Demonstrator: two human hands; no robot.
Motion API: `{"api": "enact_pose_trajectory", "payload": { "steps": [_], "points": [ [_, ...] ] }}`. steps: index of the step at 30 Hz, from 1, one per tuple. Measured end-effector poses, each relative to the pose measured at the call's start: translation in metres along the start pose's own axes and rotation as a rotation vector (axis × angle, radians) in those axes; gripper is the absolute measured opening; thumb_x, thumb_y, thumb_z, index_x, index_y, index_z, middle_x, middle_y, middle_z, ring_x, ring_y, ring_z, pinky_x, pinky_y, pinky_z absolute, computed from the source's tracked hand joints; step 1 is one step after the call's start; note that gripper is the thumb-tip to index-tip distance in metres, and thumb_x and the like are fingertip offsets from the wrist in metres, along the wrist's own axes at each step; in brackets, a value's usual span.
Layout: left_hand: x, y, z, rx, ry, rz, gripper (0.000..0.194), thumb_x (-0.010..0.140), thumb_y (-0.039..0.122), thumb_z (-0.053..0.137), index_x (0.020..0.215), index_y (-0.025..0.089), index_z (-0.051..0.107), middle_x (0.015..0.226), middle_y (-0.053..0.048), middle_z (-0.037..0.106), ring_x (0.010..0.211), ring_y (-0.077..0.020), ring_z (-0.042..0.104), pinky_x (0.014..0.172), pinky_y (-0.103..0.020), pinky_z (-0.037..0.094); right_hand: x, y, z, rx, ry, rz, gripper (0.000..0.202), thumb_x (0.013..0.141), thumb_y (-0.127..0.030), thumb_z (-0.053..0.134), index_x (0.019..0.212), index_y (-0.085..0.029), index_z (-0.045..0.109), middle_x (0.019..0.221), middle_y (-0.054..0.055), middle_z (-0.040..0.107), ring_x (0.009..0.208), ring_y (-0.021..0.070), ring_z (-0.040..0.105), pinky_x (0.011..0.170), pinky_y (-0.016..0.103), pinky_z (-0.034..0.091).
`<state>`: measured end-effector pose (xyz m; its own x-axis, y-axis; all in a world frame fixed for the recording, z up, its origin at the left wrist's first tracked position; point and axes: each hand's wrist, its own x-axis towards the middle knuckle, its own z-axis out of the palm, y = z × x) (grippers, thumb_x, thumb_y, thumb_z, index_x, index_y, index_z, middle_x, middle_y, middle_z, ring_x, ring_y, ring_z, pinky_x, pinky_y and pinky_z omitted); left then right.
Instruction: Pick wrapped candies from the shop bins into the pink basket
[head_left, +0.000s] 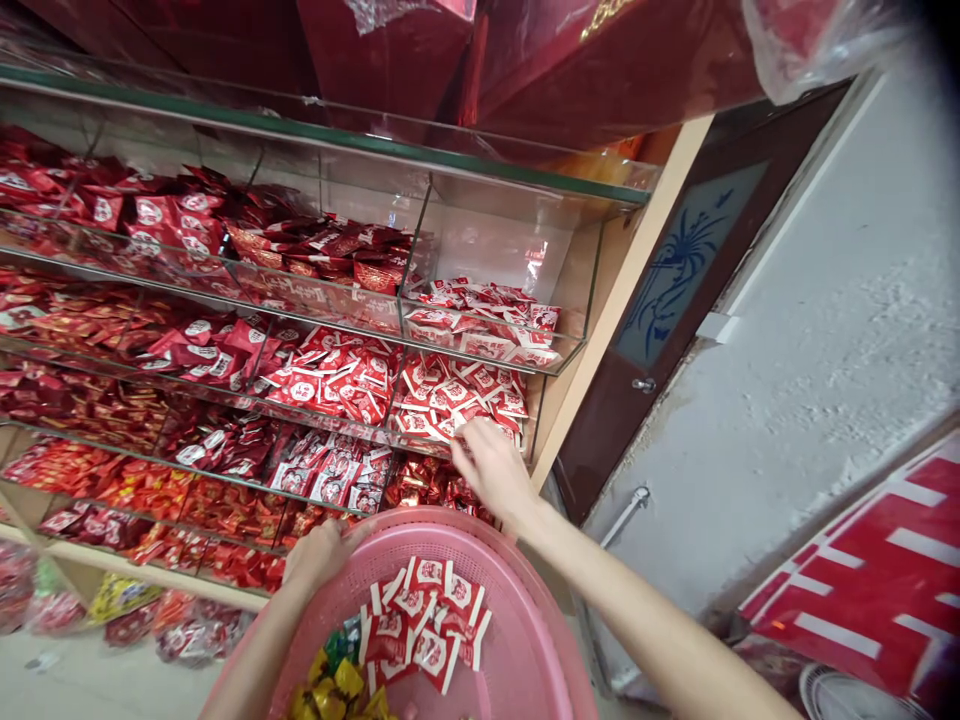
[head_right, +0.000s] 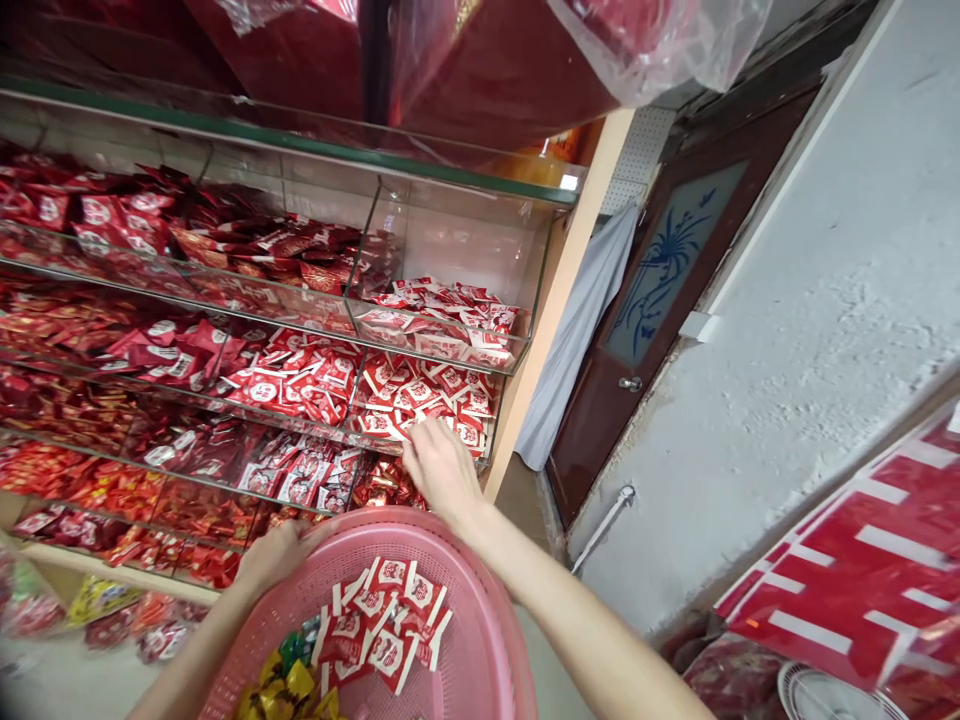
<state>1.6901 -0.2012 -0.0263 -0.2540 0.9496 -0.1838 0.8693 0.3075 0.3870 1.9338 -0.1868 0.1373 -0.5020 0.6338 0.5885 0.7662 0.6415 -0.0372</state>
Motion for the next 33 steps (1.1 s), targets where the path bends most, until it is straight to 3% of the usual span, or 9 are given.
{"api": "enact_pose_trajectory", "payload": {
  "steps": [3, 8, 11, 20, 25, 27, 29, 33],
  "points": [
    [0.000, 0.000, 0.000, 0.000, -0.006, -0.007, 0.065, 0.071, 0.072, 0.028, 0.087, 0.021, 0.064, 0.094, -0.016, 0.069, 0.096, -0.0348, 0.061, 0.080, -0.042, 0.045, 0.040, 0.014, -0.007, -0.116, 0.058, 0.107, 0.022, 0.088, -0.031, 0.040, 0.097, -0.015, 0.052, 0.099, 0.012, 0.058, 0.094, 0.0235, 0.050, 0.080, 0.036, 0.040],
    [-0.001, 0.000, 0.001, -0.004, 0.003, -0.002, 0.067, 0.071, 0.072, 0.028, 0.091, 0.020, 0.064, 0.095, -0.017, 0.069, 0.097, -0.0345, 0.061, 0.079, -0.042, 0.045, 0.081, 0.024, 0.005, -0.159, -0.173, 0.311, 0.040, 0.081, -0.038, 0.052, 0.111, -0.012, 0.048, 0.104, 0.017, 0.061, 0.103, 0.0302, 0.052, 0.081, 0.040, 0.040],
    [-0.001, 0.000, 0.001, 0.007, 0.003, -0.008, 0.067, 0.070, 0.073, 0.028, 0.092, 0.021, 0.064, 0.096, -0.016, 0.069, 0.095, -0.0342, 0.062, 0.079, -0.041, 0.045, 0.086, 0.025, 0.008, -0.152, -0.236, 0.348, 0.040, 0.079, -0.031, 0.056, 0.114, -0.013, 0.046, 0.100, 0.015, 0.064, 0.101, 0.0282, 0.055, 0.080, 0.038, 0.040],
    [-0.004, 0.002, -0.001, 0.007, 0.004, -0.017, 0.069, 0.068, 0.076, 0.027, 0.089, 0.021, 0.064, 0.096, -0.016, 0.069, 0.096, -0.0342, 0.061, 0.078, -0.041, 0.045, 0.075, 0.029, 0.008, -0.179, -0.146, 0.268, 0.039, 0.079, -0.032, 0.053, 0.113, -0.013, 0.046, 0.099, 0.016, 0.064, 0.100, 0.0302, 0.053, 0.082, 0.041, 0.039],
    [-0.003, 0.003, -0.001, -0.008, 0.015, -0.018, 0.074, 0.065, 0.080, 0.027, 0.088, 0.020, 0.064, 0.095, -0.017, 0.068, 0.093, -0.0340, 0.062, 0.076, -0.040, 0.046, 0.043, 0.014, -0.015, -0.098, 0.025, 0.150, 0.036, 0.081, -0.032, 0.048, 0.113, -0.016, 0.047, 0.102, 0.012, 0.062, 0.095, 0.0274, 0.051, 0.081, 0.040, 0.039],
    [-0.004, 0.004, -0.002, -0.013, 0.016, -0.012, 0.074, 0.065, 0.080, 0.026, 0.085, 0.020, 0.064, 0.094, -0.017, 0.068, 0.092, -0.0342, 0.062, 0.075, -0.040, 0.046, 0.017, 0.004, -0.019, 0.014, 0.020, 0.083, 0.034, 0.082, -0.032, 0.047, 0.113, -0.017, 0.047, 0.102, 0.010, 0.061, 0.092, 0.0241, 0.051, 0.080, 0.037, 0.039],
    [-0.006, 0.006, -0.003, -0.016, 0.005, -0.012, 0.072, 0.066, 0.079, 0.026, 0.082, 0.020, 0.065, 0.092, -0.017, 0.069, 0.092, -0.0340, 0.062, 0.075, -0.040, 0.046, -0.015, -0.005, -0.013, 0.125, -0.071, 0.020, 0.034, 0.082, -0.031, 0.047, 0.113, -0.018, 0.047, 0.102, 0.008, 0.061, 0.091, 0.0216, 0.051, 0.080, 0.035, 0.040],
    [-0.012, 0.009, -0.007, -0.031, 0.001, -0.017, 0.067, 0.069, 0.075, 0.028, 0.081, 0.021, 0.065, 0.091, -0.016, 0.069, 0.090, -0.0324, 0.063, 0.073, -0.038, 0.046, -0.084, -0.021, 0.019, 0.234, -0.394, -0.007, 0.033, 0.080, -0.031, 0.050, 0.112, -0.021, 0.048, 0.099, 0.005, 0.060, 0.089, 0.0207, 0.052, 0.079, 0.034, 0.041]
  ]
}}
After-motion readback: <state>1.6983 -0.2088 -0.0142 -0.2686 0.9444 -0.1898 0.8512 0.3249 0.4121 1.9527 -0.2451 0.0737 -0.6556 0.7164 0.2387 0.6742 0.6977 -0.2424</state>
